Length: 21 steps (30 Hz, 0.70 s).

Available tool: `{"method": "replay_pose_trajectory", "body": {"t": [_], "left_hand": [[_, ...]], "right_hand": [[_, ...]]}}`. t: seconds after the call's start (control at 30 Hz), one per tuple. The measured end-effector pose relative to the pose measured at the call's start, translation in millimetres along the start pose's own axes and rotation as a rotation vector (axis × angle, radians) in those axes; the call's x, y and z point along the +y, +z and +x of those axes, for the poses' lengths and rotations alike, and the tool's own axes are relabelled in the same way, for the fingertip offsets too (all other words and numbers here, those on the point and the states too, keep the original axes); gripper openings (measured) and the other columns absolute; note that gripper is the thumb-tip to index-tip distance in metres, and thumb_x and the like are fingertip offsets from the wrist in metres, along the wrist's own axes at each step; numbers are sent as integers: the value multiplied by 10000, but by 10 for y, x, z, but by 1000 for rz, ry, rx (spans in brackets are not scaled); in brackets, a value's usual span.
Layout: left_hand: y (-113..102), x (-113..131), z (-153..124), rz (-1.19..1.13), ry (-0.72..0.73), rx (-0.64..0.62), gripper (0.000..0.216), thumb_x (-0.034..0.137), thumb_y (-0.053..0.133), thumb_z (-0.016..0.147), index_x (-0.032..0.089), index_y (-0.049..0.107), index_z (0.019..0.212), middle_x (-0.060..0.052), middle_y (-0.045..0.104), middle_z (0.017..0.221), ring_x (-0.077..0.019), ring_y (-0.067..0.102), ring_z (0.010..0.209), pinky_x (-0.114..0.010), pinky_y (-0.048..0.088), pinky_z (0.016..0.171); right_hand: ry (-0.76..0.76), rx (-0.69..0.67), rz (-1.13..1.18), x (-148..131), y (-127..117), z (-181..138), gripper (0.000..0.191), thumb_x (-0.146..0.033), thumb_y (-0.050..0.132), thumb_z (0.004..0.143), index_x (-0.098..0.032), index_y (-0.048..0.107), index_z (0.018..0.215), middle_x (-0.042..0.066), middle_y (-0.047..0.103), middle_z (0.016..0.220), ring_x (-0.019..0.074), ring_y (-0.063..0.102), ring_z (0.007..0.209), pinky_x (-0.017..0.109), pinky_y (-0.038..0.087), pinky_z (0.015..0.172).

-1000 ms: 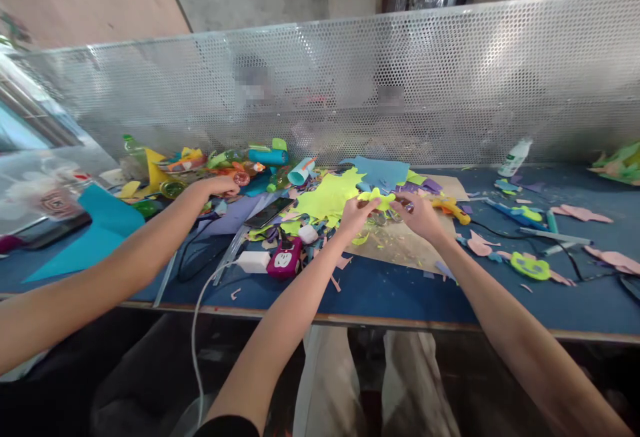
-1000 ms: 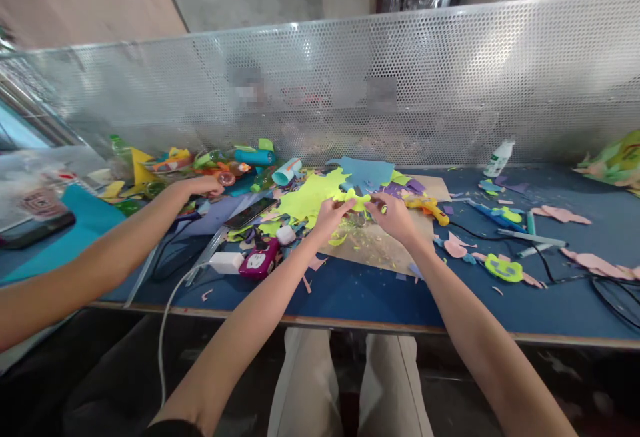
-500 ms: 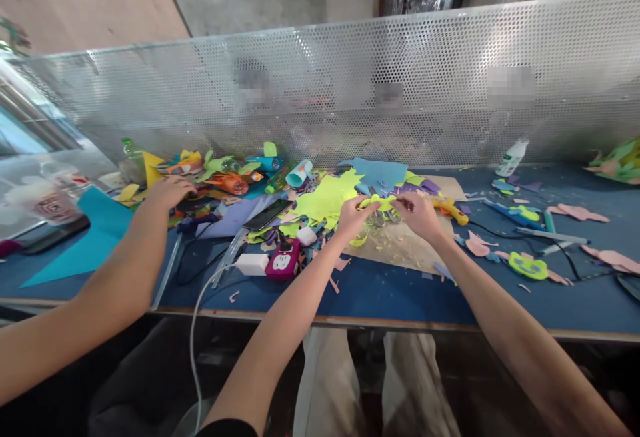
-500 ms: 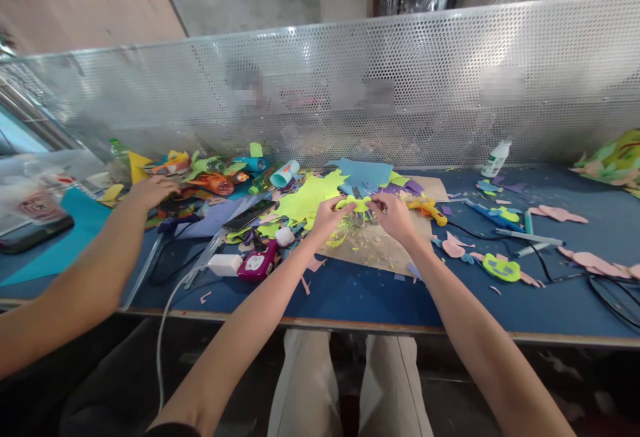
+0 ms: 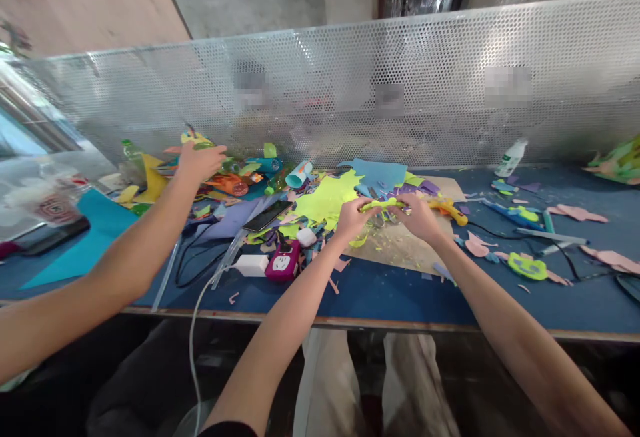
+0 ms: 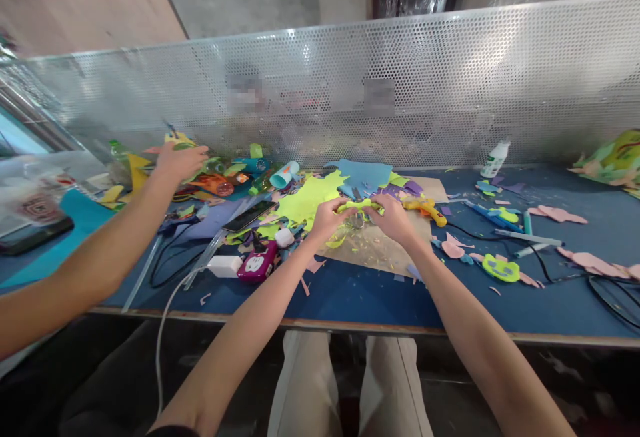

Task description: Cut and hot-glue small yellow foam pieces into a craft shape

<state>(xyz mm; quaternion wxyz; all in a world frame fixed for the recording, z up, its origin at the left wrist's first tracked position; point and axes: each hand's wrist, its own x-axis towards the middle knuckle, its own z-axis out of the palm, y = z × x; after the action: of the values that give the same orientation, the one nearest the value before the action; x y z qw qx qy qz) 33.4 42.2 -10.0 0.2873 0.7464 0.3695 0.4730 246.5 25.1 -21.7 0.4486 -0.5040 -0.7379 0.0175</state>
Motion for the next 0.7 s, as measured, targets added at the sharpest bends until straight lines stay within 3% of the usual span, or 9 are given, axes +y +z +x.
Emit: {"method": "replay_pose_trajectory", "body": {"t": [0.1, 0.33, 0.5, 0.7], "left_hand": [[-25, 22, 4, 115, 126, 1, 300, 472, 710, 823, 213, 757, 966, -68, 746, 972, -215, 666, 914, -316, 490, 840], [-54, 18, -3, 273, 259, 38, 128, 269, 725, 840, 266, 765, 962, -36, 755, 947, -214, 643, 954, -375, 474, 934], [-49, 13, -7, 298, 292, 47, 141, 254, 718, 848, 265, 755, 984, -23, 753, 969, -210, 622, 967, -370, 446, 956], [-47, 19, 1, 305, 340, 52, 170, 314, 715, 855, 257, 745, 1012, -35, 744, 952, -212, 603, 961, -350, 443, 913]], "right_hand": [[-82, 5, 57, -30, -42, 16, 196, -357, 582, 912, -230, 731, 921, 94, 766, 936, 276, 674, 914, 405, 487, 853], [-153, 21, 126, -80, -111, 11, 169, -190, 598, 854, -269, 743, 890, 69, 772, 949, 293, 668, 938, 452, 481, 900], [-194, 29, 141, -61, -118, 3, 255, -94, 569, 778, -262, 731, 880, 63, 757, 933, 288, 636, 947, 451, 476, 904], [-195, 21, 115, -32, -117, 4, 217, -125, 581, 806, -257, 730, 892, 73, 749, 942, 293, 618, 946, 452, 474, 885]]}}
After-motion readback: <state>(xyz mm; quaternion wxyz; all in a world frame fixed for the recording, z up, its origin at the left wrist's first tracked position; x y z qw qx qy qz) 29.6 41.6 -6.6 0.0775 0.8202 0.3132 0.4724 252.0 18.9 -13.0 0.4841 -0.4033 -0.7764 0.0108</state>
